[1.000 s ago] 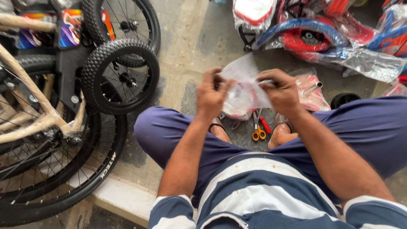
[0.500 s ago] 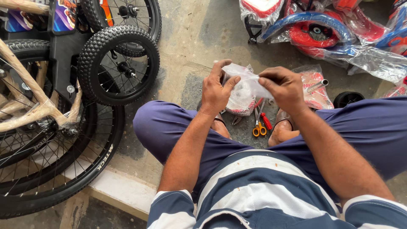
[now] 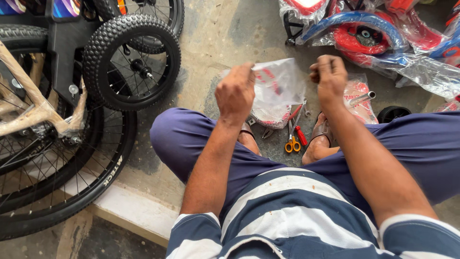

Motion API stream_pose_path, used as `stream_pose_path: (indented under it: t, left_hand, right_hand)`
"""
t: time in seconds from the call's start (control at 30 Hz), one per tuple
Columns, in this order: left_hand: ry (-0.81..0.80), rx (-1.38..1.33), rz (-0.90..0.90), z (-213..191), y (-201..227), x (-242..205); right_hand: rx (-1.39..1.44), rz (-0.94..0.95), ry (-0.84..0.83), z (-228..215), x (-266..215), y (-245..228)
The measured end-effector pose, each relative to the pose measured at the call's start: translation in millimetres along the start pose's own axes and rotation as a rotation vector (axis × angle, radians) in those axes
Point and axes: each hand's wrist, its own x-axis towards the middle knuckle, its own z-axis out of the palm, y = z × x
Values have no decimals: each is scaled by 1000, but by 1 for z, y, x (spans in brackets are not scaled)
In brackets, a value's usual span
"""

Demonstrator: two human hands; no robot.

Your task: The person sits on the floor and unpacks a bicycle seat post from a plastic bag. They use a wrench to tighten a bolt on the seat post clamp, then place the tool down and continue handling the seat post and other small parts.

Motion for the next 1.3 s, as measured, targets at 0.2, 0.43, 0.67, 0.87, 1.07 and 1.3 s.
stream_pose_path:
  t: [0.2,0.43,0.67,0.87,1.07,1.3]
  left_hand:
    - [55,84,-66,9,-8,3]
    - [67,-107,-104,26,-26,1]
    - [102,-83,-137,35,-29,15]
    - [66,-34,-151,27,-17,15]
    - [-40,-129,-115,40,-8,7]
    - [-195,-335,-207,46,-10,-7]
  right_hand:
    - [-783,190,-203,16,-5,107]
    - [-611,221,-368,27,-21,124]
    - [-232,151,189,17,22,21]
    - [295,-117,-164,-58,7,-157]
    - [121,31,-650,-38,-78,-217]
    - [157,132,-993,11,-93,-169]
